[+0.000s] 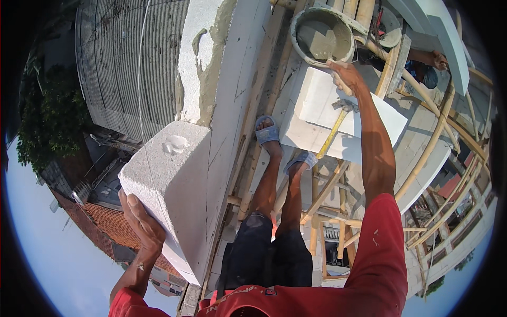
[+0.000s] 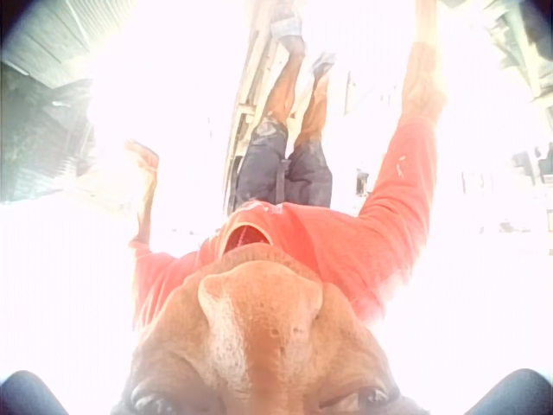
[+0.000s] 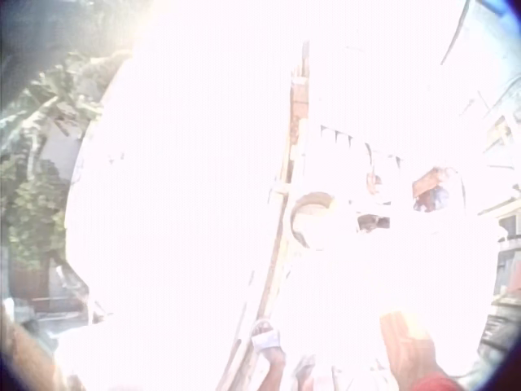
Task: The person applies mortar to the top of a wall using a trowel and positions lightweight concrete blocks. They use a hammer to tap the blocks into alignment and verify the level of the row with a spirit level.
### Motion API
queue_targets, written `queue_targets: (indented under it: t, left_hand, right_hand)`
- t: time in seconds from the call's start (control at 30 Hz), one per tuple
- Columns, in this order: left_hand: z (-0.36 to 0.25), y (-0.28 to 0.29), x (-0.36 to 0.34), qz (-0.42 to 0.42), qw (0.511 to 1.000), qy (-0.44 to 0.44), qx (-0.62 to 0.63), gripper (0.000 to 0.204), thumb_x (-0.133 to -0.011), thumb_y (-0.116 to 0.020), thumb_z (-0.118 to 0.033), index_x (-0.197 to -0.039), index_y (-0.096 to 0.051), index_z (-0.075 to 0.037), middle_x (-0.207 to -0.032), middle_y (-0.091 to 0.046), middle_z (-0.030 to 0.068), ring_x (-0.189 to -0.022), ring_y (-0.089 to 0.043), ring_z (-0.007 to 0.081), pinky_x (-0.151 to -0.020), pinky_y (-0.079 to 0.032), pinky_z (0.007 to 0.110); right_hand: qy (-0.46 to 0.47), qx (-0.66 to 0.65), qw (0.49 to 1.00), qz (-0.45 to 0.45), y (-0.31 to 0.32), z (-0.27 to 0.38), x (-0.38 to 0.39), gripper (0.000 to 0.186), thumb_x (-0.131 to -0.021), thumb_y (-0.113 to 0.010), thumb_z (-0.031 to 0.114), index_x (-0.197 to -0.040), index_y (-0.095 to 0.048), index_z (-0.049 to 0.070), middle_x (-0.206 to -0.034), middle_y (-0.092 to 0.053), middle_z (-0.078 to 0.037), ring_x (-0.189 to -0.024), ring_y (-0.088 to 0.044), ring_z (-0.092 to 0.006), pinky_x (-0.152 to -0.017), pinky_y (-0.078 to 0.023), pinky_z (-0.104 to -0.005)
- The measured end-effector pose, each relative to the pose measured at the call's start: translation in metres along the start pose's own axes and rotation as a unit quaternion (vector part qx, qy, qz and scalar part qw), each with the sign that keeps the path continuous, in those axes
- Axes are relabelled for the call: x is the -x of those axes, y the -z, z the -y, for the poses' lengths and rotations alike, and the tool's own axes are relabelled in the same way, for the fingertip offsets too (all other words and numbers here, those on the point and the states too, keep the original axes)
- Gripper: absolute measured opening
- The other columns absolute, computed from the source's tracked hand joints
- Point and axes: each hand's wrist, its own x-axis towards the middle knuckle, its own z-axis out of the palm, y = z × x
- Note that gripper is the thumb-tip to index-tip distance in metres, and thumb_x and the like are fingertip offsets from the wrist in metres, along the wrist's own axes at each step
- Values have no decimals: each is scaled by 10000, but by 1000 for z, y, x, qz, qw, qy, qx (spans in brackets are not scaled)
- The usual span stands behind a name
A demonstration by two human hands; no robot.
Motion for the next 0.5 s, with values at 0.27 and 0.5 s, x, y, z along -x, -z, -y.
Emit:
queue_targets:
  t: [0.27, 0.5]
  left_hand:
    - [-12, 5, -3, 13, 998, -57, -22, 538, -1087, -288, -385, -1214, -515, 87, -1092, -575, 230, -989, -552, 290, -916, -418, 396]
    - [-14, 2, -8, -52, 988, -120, -82, 437, -1064, -424, -338, -1191, -561, 56, -1004, -581, 253, -900, -587, 451, -801, -480, 451]
  right_hand:
    - [47, -366, 928, 58, -23, -18, 111, 441, -978, -607, 421, -1223, -573, 56, -865, -599, -78, -551, -506, -107, -439, -425, -255]
    - [182, 52, 980, -57, -61, 81, 280, 497, -999, -574, 302, -1384, -548, -11, -984, -667, -136, -770, -642, -183, -667, -512, -297]
